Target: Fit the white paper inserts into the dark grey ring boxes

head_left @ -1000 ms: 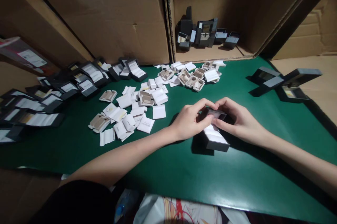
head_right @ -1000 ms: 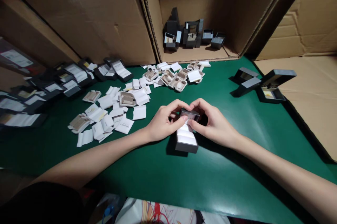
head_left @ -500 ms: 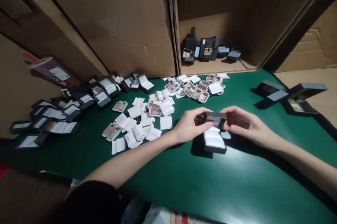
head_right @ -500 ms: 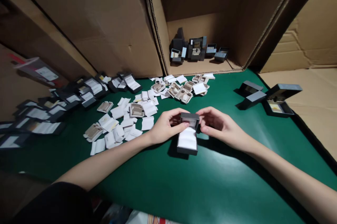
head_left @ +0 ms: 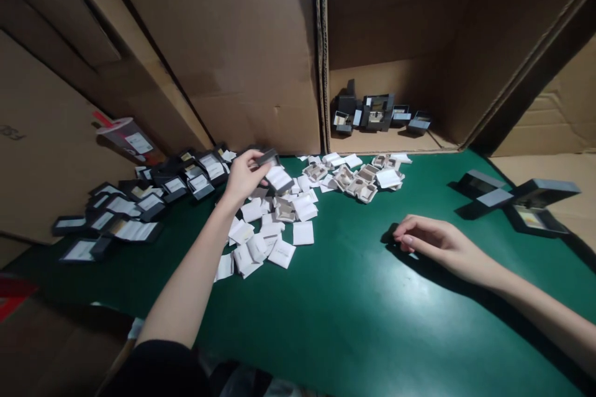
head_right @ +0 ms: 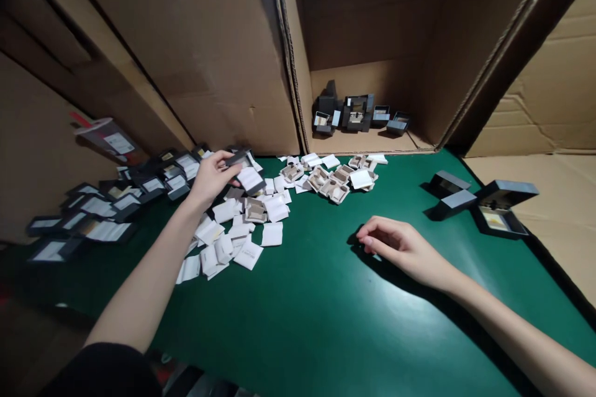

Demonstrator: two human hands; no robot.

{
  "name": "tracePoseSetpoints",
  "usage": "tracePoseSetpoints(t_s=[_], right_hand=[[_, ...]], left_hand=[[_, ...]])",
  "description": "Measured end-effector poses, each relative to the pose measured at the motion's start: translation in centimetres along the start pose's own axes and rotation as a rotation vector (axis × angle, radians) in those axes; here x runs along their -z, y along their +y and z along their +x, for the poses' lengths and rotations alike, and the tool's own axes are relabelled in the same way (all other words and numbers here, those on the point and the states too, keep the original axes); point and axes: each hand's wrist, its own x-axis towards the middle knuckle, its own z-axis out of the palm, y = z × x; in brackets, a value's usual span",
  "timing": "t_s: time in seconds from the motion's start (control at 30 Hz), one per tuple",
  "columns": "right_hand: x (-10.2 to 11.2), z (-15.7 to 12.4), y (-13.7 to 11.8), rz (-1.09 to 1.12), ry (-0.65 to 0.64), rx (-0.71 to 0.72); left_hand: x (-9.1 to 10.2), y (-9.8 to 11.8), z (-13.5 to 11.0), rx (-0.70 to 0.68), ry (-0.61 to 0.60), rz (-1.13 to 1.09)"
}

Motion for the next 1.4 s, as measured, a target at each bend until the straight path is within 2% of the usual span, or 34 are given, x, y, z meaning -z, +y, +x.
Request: tracePoseSetpoints(t_s=[0.13,0.2,0.27,0.4,0.6,0.83,1.13,1.4], right_hand=[[0.1,0.1,0.1,-0.015,0.0,0.011],[0.1,0.1,0.1,-0.023,-0.003,0.019],[0.1,0.1,0.0,-0.036,-0.006,0.025],[0.0,0.0,-0.3,-0.047,0.006,0.034],[0.0,0.1,-0.3,-0.063,0.015,0.047],[0.0,0.1,0.1,-0.111,-0.003,0.073],[0.0,0.1,0.1,-0.26,-0.012,0.106],[0.0,0.1,0.2,-0.279,-0.03,0.104]], left_hand=[[0.3,-4.3,1.7,0.054,0.248,-0.05],[-0.3,-5.2,2.0,0.076,0.28,-0.088],[-0.9,-5.5,2.0,0.087,0.261,-0.118],[-1.3,-5.8,1.8,0.078,0.207,-0.1],[-0.6,-6.0,1.9,0.031,0.142,-0.009],[0.5,-5.9,1.9,0.064,0.209,0.172],[1.2,-5.4,1.9,0.141,0.236,0.32],[1.8,-5.1,1.7,0.092,0.266,0.445]])
